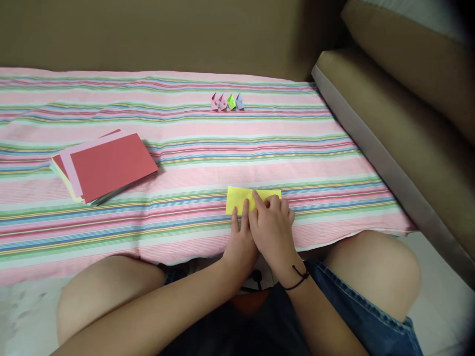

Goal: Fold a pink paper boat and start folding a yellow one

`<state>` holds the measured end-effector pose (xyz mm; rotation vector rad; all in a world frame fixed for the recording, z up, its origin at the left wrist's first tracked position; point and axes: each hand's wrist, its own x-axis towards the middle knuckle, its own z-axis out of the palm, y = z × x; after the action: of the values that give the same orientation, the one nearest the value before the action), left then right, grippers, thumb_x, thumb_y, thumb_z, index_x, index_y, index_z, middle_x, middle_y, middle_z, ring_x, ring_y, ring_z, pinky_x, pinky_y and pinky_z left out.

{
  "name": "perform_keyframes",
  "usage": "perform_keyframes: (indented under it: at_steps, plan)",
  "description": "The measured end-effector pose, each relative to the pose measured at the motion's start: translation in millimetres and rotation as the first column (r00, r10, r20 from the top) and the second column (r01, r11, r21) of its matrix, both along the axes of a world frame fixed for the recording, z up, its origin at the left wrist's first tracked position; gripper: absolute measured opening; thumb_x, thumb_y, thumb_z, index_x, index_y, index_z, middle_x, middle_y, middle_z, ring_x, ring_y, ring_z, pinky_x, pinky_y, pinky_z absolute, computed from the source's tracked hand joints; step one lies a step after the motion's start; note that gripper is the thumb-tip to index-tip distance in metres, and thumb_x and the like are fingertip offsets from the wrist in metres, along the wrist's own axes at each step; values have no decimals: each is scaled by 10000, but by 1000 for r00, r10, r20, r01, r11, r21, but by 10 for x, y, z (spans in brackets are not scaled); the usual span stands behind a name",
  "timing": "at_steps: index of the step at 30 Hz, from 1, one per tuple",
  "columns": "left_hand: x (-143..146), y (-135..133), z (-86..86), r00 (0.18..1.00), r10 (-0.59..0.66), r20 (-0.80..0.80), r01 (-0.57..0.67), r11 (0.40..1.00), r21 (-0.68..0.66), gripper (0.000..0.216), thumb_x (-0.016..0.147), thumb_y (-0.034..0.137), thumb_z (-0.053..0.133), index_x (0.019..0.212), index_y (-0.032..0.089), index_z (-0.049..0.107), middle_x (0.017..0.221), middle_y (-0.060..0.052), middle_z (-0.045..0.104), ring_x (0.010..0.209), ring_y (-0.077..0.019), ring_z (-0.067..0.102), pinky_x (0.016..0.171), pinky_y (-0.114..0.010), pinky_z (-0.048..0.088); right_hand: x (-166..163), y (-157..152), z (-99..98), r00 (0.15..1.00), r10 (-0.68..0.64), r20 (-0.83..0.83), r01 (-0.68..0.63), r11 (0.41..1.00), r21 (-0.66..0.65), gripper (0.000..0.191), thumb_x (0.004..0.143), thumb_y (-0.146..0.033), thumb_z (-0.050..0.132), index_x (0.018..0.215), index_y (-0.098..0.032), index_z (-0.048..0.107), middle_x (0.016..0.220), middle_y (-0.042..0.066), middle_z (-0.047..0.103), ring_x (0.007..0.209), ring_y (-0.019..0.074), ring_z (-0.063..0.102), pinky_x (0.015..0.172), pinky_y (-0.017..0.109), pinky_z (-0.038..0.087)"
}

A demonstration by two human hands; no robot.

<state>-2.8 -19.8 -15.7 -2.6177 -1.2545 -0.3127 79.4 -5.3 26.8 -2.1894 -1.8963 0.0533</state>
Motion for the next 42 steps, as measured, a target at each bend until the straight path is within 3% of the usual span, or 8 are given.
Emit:
perform_keyframes:
  at_steps: [10,17,23,28,35,42]
  plan:
    - [-16,9,34,1000,-25,-9,24,1000,-15,545,936,323,426,1447,167,319,1411,-138,453,1302,-396,386,1017,-591,394,20,-5,20,1000,-3,-24,2,1000,-27,421,904,-259,418,1304,-187,528,978,141,566,926,299,470,742,413,333]
    - [-30,12,46,1000,-19,-21,17,995,-94,555,949,319,402,1471,245,227,1436,-112,426,1342,-373,332,1047,-601,355,-7,12,42,999,-53,3,53,995,-86,419,903,-247,408,1295,-155,524,1036,134,568,973,291,462,780,400,315]
    - [-30,10,10,999,-34,9,34,998,-61,574,944,301,425,1470,291,197,1420,-92,452,1326,-392,349,1021,-620,371,32,20,26,998,-65,-12,63,991,-119,436,908,-248,385,1313,-148,509,1068,136,562,999,302,458,799,417,313]
    - [-26,17,-5,998,-53,28,54,998,-33,548,943,295,431,1453,342,235,1398,-58,481,1315,-408,357,1004,-625,391,67,12,24,997,-80,-22,78,991,-112,440,904,-241,379,1317,-162,506,1071,135,555,1004,306,456,793,420,313]
    - [-42,21,46,996,-86,8,87,994,-70,502,944,308,428,1415,409,288,1450,-6,407,1322,-435,326,994,-664,385,151,5,19,992,-124,-1,123,987,-102,445,892,-231,386,1312,-150,510,1053,144,550,980,309,453,770,422,314]
    - [-41,28,74,995,-96,-10,95,993,-65,474,944,306,424,1398,415,344,1453,14,396,1313,-450,332,982,-674,391,210,-2,-30,988,-155,10,155,986,-60,446,888,-231,405,1310,-130,506,1046,147,551,976,300,451,771,414,320]
